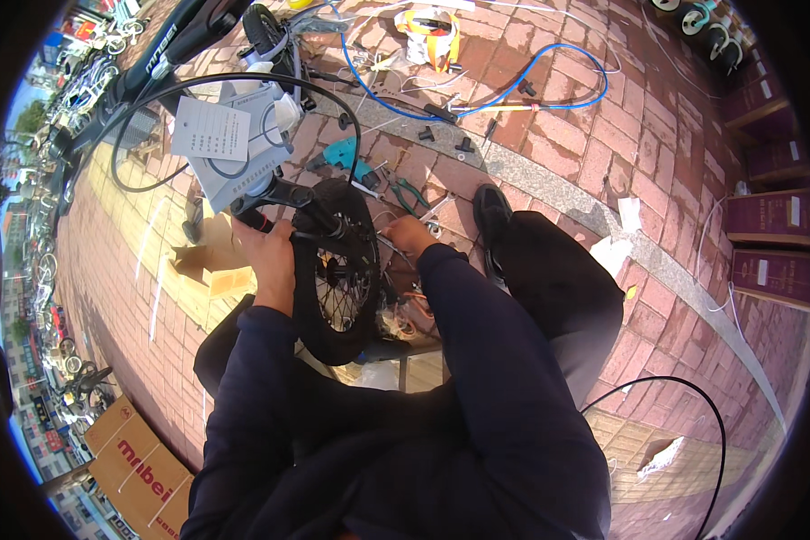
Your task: The person works on a bicycle outdoors, adjusting the front wheel and handlebar area. They use tools to tighten components and manipulate cables near the handlebars and front fork.
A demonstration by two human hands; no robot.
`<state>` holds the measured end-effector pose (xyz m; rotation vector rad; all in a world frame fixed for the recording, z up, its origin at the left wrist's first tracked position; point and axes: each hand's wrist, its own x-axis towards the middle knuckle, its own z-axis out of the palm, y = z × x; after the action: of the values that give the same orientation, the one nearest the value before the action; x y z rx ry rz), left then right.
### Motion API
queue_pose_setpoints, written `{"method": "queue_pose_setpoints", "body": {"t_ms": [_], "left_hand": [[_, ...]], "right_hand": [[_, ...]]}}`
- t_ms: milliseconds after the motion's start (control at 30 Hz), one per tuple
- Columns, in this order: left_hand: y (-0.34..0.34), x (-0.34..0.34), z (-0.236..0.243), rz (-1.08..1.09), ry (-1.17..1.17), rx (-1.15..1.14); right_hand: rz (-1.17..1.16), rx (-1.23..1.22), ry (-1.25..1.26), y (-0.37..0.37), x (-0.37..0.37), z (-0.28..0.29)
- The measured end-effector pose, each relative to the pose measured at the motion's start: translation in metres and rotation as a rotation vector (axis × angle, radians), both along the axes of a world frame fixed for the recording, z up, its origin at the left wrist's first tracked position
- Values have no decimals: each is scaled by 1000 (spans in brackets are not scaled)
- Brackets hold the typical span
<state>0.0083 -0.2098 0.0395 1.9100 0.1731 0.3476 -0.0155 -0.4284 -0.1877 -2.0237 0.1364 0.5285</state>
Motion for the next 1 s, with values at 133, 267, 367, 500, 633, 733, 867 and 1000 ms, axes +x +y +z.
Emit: {"method": "queue_pose_setpoints", "body": {"t_ms": [133,267,367,500,633,733,867,1000], "left_hand": [[49,17,5,-378,205,-92],[84,37,-1,-538,294,-226],[88,41,-5,-544,307,-250],[77,39,-3,-540,288,-120],[66,37,-1,-510,232,-11],[60,37,6,-433,335,-62],[47,25,22,-419,353,-127],[33,11,34,-399,370,-150]], "right_hand": [[-44,139,48,8,-4,-7],[-43,330,77,18,-7,-7],[-16,396,200,19,-11,-2],[-20,464,216,15,-15,5],[-18,461,255,16,-15,4],[-42,477,299,21,-15,0],[-57,475,320,29,-15,-1],[-77,478,328,31,-17,1]]}}
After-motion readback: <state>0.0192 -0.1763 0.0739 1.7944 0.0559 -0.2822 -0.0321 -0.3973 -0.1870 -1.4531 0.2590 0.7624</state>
